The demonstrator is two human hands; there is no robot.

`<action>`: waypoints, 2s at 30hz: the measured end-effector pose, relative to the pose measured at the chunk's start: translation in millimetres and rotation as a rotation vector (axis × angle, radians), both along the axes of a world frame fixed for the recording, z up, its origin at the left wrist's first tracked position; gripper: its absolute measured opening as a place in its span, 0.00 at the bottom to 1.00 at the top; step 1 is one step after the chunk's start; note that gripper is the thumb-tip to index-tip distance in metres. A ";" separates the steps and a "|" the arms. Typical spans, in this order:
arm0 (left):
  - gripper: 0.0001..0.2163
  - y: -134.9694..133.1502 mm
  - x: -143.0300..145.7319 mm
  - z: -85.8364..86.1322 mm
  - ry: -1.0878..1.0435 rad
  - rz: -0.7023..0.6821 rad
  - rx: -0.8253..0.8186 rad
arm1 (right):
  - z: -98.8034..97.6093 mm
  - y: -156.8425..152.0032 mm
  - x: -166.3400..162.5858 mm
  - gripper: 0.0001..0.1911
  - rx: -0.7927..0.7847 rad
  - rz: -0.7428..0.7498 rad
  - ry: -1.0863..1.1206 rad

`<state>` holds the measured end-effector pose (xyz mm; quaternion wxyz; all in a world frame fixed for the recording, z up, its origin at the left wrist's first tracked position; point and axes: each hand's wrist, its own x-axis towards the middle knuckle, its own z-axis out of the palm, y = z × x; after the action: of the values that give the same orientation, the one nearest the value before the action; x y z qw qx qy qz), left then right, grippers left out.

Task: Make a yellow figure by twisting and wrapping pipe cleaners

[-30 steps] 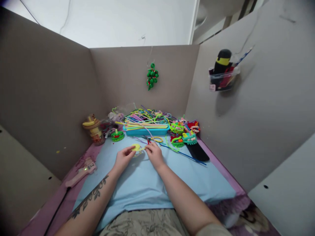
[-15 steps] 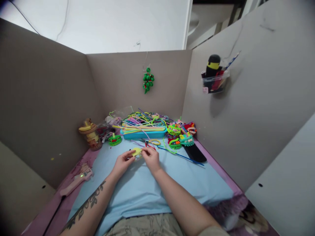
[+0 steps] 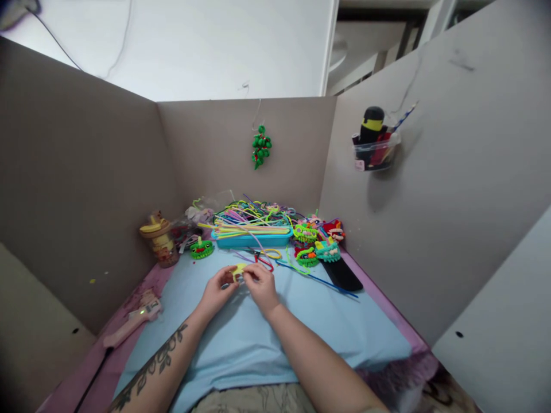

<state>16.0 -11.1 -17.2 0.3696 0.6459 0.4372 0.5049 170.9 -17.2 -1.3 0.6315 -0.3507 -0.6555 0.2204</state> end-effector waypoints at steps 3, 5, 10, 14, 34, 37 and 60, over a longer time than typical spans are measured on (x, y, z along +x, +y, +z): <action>0.23 1.2 0.9 -4.7 0.038 -0.010 0.011 | -4.8 2.4 -1.6 0.04 -0.046 0.037 0.034; 0.24 0.9 1.8 -5.1 0.052 0.009 0.016 | -8.4 4.9 -2.8 0.03 -0.134 0.078 0.110; 0.26 -3.6 3.2 0.3 0.138 0.083 0.060 | -12.7 12.3 -5.4 0.05 -0.315 0.160 0.272; 0.27 -9.1 2.5 6.4 0.208 0.122 0.115 | -16.6 19.0 -4.1 0.05 -0.365 0.071 0.273; 0.31 -6.9 0.8 3.2 0.299 0.129 0.080 | -28.8 24.6 0.4 0.04 -0.429 0.024 0.155; 0.34 -5.4 0.4 0.2 0.319 0.090 0.017 | -28.2 24.1 -1.0 0.05 -0.456 0.056 0.189; 0.30 0.2 0.6 -12.7 0.443 0.046 0.008 | -31.4 25.4 20.2 0.06 -0.247 -0.264 -0.465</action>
<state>16.6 -11.0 -29.9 0.2503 0.7325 0.5204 0.3606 191.1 8.2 -32.7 0.4400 -0.5482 -0.6996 0.1280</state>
